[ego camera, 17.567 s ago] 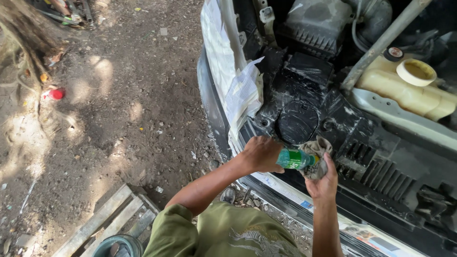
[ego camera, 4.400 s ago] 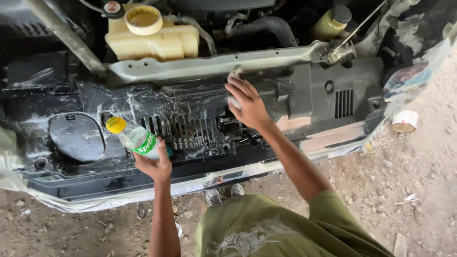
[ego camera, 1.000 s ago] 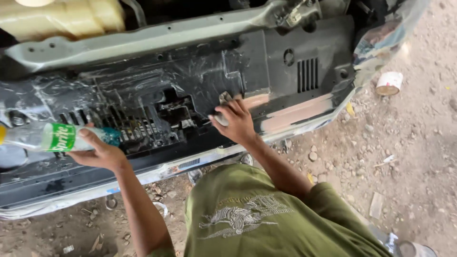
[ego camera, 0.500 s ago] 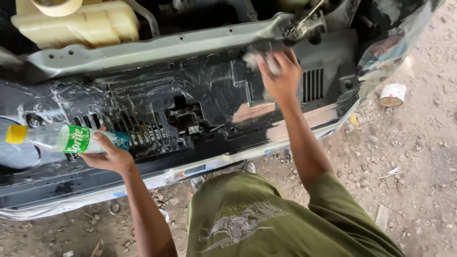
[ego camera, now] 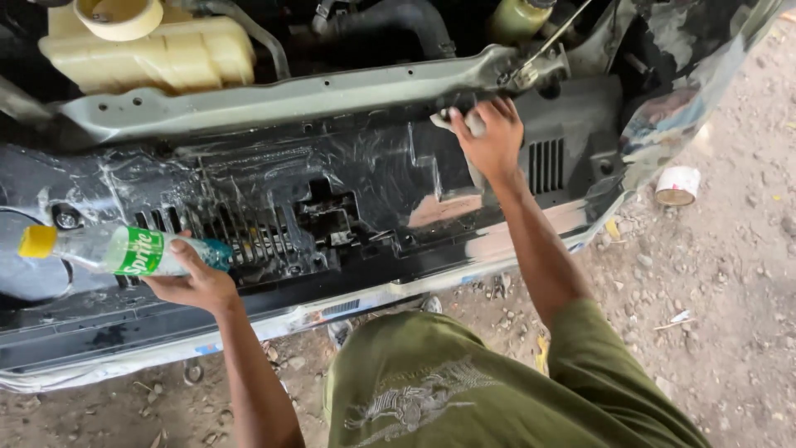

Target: The person cleans the front section of a car's engine bay using a cloth and a plastic bottle. They repeatedly wipe various surfaces, including the radiator support and plastic covers, while holding the bottle in their other hand.

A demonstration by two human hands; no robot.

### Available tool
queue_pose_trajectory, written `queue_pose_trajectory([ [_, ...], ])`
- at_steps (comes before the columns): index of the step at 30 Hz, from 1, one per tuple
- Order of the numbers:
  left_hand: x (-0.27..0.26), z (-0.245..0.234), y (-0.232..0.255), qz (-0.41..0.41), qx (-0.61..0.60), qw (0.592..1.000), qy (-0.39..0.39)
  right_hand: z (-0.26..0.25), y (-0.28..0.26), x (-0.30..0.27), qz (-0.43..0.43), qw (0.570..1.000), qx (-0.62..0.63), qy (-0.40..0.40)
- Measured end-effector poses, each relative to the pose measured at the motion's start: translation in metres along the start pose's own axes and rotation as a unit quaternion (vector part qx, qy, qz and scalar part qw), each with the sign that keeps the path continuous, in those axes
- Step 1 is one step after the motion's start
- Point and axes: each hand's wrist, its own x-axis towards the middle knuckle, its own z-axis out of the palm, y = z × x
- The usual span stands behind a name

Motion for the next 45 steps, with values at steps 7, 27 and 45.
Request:
queue_pose_trajectory([
  [7,-0.005,-0.016,-0.029,-0.027,0.027,0.999,0.016,0.003,-0.008,-0.004,-0.03,0.998,0.042,-0.019],
  [27,-0.006,-0.014,-0.02,-0.007,0.002,1.0,0.005,-0.052,0.016,0.004,0.15,0.988,0.008,-0.022],
  [45,-0.003,-0.012,-0.016,-0.007,0.018,1.0,-0.005,0.021,-0.105,-0.166,0.066,0.996,-0.037,-0.051],
])
